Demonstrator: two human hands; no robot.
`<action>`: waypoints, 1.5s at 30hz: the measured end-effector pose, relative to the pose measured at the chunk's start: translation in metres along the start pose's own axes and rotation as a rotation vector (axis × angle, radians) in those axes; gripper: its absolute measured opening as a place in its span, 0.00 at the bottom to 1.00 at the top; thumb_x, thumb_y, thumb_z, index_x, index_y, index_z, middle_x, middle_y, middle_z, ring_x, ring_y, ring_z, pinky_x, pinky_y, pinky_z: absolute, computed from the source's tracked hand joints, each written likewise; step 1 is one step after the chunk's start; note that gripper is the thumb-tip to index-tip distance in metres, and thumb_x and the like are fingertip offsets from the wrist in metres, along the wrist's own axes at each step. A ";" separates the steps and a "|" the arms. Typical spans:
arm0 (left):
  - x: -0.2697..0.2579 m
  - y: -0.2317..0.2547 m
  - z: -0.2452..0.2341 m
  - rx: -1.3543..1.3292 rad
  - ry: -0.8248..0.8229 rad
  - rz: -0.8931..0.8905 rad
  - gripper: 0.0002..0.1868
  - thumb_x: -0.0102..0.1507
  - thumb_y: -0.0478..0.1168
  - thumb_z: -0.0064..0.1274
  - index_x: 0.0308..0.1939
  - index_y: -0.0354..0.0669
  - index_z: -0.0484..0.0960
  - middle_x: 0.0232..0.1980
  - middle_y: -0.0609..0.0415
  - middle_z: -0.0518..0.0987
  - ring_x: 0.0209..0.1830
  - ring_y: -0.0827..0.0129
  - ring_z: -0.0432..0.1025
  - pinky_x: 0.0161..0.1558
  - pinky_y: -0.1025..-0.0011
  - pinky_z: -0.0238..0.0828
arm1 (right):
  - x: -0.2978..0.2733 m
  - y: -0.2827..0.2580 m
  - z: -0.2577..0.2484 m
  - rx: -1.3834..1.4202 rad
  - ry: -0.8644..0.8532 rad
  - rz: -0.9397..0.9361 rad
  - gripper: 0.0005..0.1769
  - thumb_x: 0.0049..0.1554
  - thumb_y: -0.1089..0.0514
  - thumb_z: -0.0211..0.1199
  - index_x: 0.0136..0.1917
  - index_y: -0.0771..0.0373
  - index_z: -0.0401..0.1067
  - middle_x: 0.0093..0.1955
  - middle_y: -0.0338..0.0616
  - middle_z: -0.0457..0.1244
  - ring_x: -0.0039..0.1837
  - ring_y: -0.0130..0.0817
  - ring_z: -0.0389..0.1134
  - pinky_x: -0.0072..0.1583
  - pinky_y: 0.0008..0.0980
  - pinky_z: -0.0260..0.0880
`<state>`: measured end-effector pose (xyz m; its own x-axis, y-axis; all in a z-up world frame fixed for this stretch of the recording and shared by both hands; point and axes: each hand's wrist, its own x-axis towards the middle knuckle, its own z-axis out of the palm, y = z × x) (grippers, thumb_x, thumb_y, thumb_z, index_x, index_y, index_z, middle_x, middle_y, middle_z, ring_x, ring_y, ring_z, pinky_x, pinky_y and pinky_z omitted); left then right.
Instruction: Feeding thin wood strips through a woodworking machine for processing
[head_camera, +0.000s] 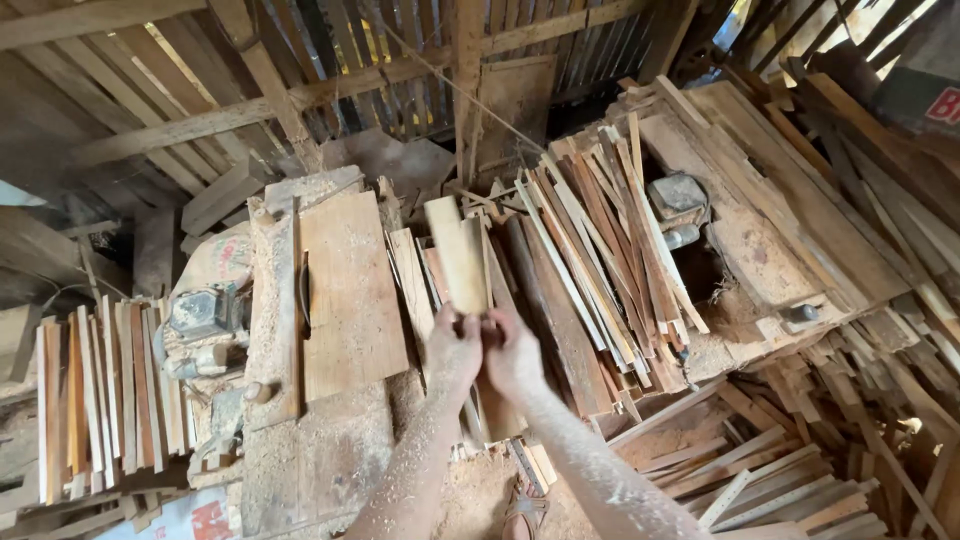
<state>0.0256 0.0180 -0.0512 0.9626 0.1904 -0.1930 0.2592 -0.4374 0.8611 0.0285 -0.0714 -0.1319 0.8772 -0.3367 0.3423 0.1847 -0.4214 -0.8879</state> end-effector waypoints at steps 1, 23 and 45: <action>0.024 -0.042 0.012 0.164 0.133 0.000 0.30 0.67 0.54 0.46 0.67 0.38 0.75 0.53 0.30 0.80 0.57 0.40 0.76 0.59 0.48 0.75 | -0.010 0.026 0.019 -0.058 -0.172 0.096 0.14 0.53 0.64 0.65 0.54 0.59 0.78 0.55 0.53 0.70 0.62 0.50 0.70 0.65 0.45 0.70; 0.038 -0.037 0.023 0.577 -0.101 -0.032 0.35 0.52 0.66 0.62 0.48 0.40 0.79 0.45 0.40 0.84 0.50 0.49 0.81 0.51 0.56 0.80 | -0.018 -0.052 -0.029 -0.381 -0.468 0.463 0.13 0.47 0.55 0.60 0.43 0.55 0.82 0.39 0.53 0.71 0.52 0.56 0.74 0.52 0.51 0.77; 0.023 -0.033 -0.019 0.830 0.265 0.052 0.31 0.56 0.58 0.61 0.52 0.42 0.68 0.44 0.52 0.75 0.40 0.55 0.80 0.40 0.59 0.82 | 0.038 0.008 -0.020 -0.729 -0.532 0.435 0.32 0.44 0.39 0.67 0.53 0.65 0.76 0.51 0.61 0.71 0.61 0.59 0.71 0.62 0.54 0.73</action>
<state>0.0373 0.0535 -0.0755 0.9512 0.3058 0.0416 0.2892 -0.9304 0.2252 0.0544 -0.1042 -0.1198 0.9209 -0.2392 -0.3076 -0.3601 -0.8243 -0.4369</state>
